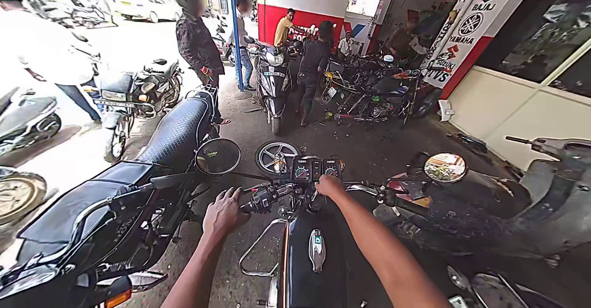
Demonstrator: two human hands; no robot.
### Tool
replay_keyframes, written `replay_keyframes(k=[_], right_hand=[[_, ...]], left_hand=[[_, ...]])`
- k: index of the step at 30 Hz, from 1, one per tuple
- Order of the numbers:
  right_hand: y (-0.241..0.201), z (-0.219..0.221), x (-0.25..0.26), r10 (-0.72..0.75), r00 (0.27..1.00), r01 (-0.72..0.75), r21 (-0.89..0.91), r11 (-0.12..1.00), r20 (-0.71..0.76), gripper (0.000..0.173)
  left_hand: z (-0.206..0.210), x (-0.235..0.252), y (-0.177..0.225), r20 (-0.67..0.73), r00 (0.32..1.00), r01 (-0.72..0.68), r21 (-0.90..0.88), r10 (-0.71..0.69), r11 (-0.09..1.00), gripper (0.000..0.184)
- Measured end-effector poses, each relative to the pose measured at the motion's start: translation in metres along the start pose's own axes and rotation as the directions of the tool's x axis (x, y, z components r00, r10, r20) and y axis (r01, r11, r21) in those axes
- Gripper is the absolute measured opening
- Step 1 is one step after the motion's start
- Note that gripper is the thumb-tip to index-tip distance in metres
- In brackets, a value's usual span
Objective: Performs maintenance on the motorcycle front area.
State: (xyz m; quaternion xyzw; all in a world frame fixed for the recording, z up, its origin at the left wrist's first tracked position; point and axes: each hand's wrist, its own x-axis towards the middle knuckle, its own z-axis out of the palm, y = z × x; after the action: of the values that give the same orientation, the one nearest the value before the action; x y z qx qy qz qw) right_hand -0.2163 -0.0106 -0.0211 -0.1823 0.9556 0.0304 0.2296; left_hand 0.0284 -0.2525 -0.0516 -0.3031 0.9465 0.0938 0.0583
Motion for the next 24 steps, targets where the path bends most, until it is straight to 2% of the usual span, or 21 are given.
replay_keyframes(k=[3,5,7,9,13,17,18,20,22,24], right_hand=[[-0.007,0.0,0.007,-0.032,0.999,0.03,-0.114,0.993,-0.014,0.052],[-0.011,0.003,0.01,-0.025,1.0,0.025,-0.086,0.996,0.001,0.052],[-0.008,0.012,0.018,0.04,0.999,-0.04,0.104,0.994,0.003,0.054],[-0.004,0.027,0.028,0.119,0.993,-0.109,0.344,0.932,-0.009,0.06],[0.002,0.041,0.026,0.177,0.984,-0.138,0.479,0.867,-0.036,0.061],[0.011,0.048,0.027,0.139,0.988,-0.15,0.629,0.763,0.068,0.056],[0.012,0.045,0.027,0.123,0.988,-0.154,0.621,0.768,0.092,0.056],[0.01,0.032,0.017,0.101,0.986,-0.153,0.495,0.856,0.13,0.059],[0.006,0.021,0.002,0.088,0.99,-0.118,0.318,0.941,0.106,0.058],[0.0,0.019,-0.008,0.074,0.995,-0.089,0.244,0.966,0.067,0.054]], left_hand=[[0.0,0.004,0.0,0.001,1.0,0.002,0.006,-0.002,1.0,0.09],[0.0,0.006,-0.001,0.005,1.0,0.004,0.006,-0.004,1.0,0.09],[0.0,0.007,-0.002,0.0,1.0,0.005,0.012,-0.005,1.0,0.089],[0.001,0.008,-0.004,-0.01,1.0,0.003,0.011,-0.003,1.0,0.089],[0.006,0.009,-0.006,-0.044,0.999,-0.02,0.012,0.02,1.0,0.089],[0.013,0.011,-0.008,-0.072,0.997,-0.03,0.008,0.03,1.0,0.088],[0.013,0.011,-0.008,-0.081,0.996,-0.029,0.009,0.03,1.0,0.088],[0.011,0.009,-0.008,-0.091,0.995,-0.028,0.001,0.028,1.0,0.087],[0.012,0.007,-0.008,-0.089,0.995,-0.033,0.001,0.033,0.999,0.086],[0.015,0.008,-0.01,-0.099,0.994,-0.035,0.006,0.036,0.999,0.086]])
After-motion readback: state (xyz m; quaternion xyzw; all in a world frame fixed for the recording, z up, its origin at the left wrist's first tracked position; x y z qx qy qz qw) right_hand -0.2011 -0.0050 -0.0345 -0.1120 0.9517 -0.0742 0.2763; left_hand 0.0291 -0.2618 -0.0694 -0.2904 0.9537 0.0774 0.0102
